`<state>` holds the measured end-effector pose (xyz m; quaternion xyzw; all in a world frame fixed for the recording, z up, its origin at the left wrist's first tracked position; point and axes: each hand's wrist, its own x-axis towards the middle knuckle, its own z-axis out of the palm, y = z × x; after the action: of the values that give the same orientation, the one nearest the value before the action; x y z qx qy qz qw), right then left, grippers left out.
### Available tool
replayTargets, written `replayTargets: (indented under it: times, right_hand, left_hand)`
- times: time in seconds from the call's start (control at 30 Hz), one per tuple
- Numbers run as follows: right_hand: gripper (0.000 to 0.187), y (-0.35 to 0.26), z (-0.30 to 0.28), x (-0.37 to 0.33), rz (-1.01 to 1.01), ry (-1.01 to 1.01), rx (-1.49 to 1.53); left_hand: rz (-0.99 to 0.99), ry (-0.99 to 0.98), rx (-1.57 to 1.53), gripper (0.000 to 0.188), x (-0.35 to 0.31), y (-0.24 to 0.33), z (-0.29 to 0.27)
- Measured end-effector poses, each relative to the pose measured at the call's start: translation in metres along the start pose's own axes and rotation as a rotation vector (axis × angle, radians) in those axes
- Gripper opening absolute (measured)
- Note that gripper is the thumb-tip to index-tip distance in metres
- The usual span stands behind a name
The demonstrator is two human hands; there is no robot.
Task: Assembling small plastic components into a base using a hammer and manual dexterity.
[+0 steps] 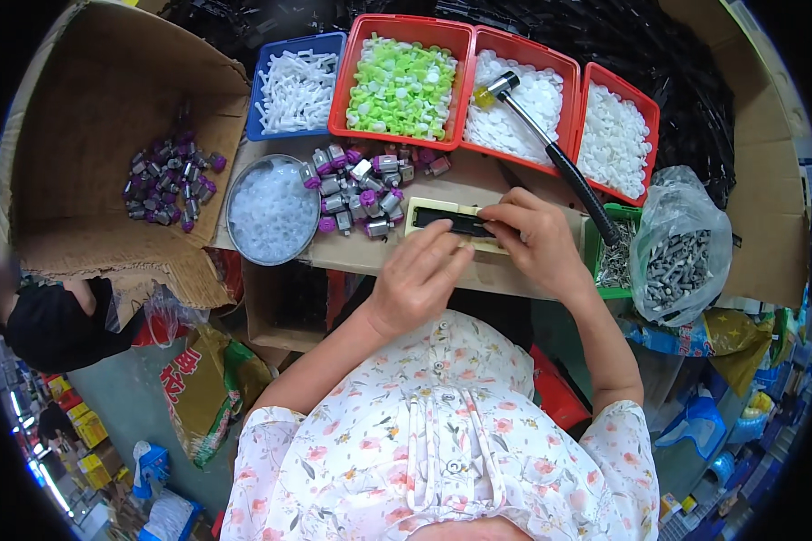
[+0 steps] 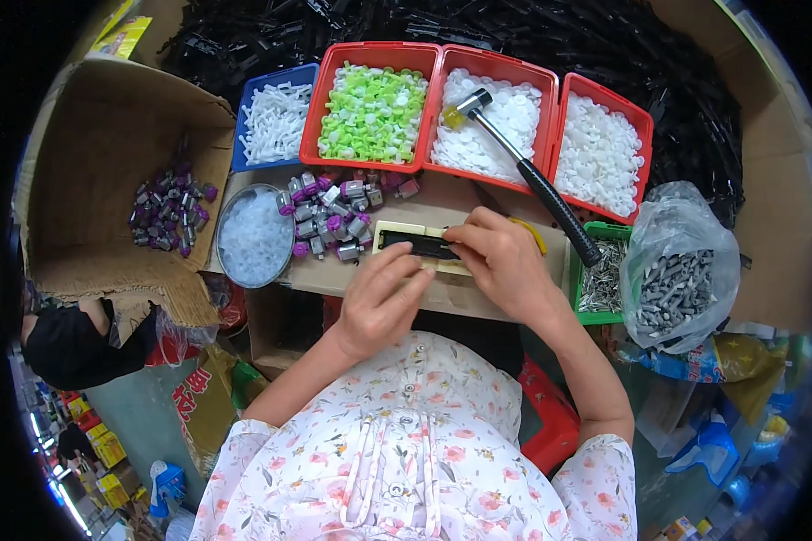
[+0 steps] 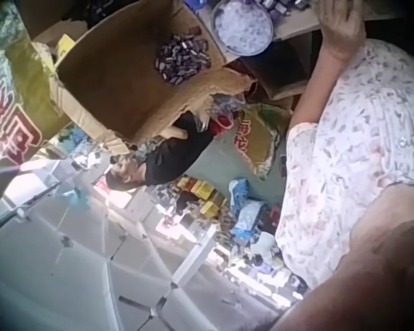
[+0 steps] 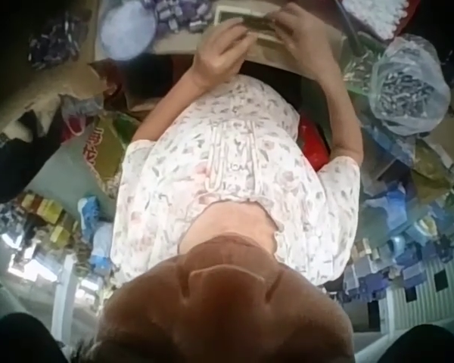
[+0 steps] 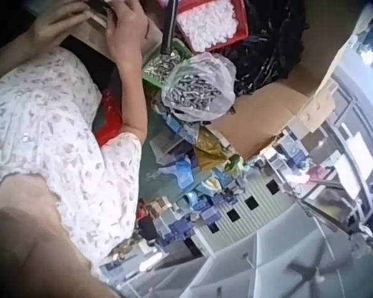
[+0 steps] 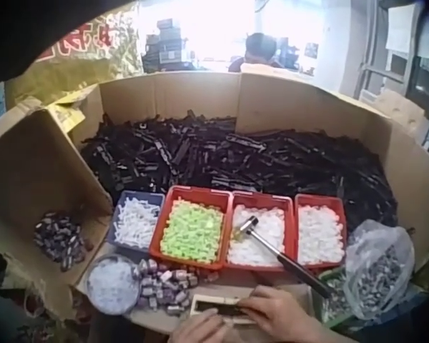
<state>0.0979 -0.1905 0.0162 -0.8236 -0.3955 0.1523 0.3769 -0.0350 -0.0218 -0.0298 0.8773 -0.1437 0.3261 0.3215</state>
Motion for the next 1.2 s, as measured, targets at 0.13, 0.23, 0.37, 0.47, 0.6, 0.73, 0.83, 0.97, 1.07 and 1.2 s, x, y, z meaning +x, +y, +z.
replayTargets:
  times: [0.13,0.23,0.37,0.47,0.6,0.73,0.83,0.97,1.07,1.2]
  right_hand:
    - [0.017,-0.002,0.003,0.001,-0.219,0.068,-0.300]
    - [0.017,0.000,0.005,0.001,-0.209,0.061,-0.290]
    - [0.018,0.002,0.001,0.003,-0.207,0.009,-0.236]
    - [0.019,0.004,-0.004,0.009,-0.084,-0.083,-0.090]
    - [0.015,0.005,-0.004,0.018,0.158,-0.119,0.177]
    - [0.014,0.004,-0.001,0.018,0.006,-0.118,-0.022]
    - [0.017,0.007,-0.001,0.017,-0.054,-0.106,-0.055]
    - [0.020,-0.005,-0.003,0.021,-0.023,-0.112,0.005]
    - [0.025,-0.018,0.014,0.031,-0.228,0.023,-0.077]
    - [0.029,-0.036,0.051,0.049,-0.353,0.086,-0.198]
  left_hand:
    - [-0.084,-0.018,0.106,0.032,-0.005,-0.009,-0.003]
    - [-0.123,-0.045,0.121,0.034,-0.008,-0.012,-0.003]
    - [-0.117,-0.044,0.102,0.032,-0.007,-0.013,-0.003]
    - [-0.109,-0.034,0.088,0.030,-0.006,-0.014,-0.004]
    - [-0.092,-0.034,0.072,0.029,-0.005,-0.017,-0.004]
    - [-0.085,-0.058,0.084,0.029,-0.006,-0.018,-0.005]
    - [-0.091,-0.046,0.096,0.029,-0.008,-0.018,-0.004]
    - [-0.119,0.024,0.174,0.034,-0.009,-0.018,-0.015]
    - [-0.168,0.061,0.314,0.039,-0.009,-0.027,-0.028]
    - [-0.275,0.051,0.403,0.048,-0.009,-0.036,-0.042]
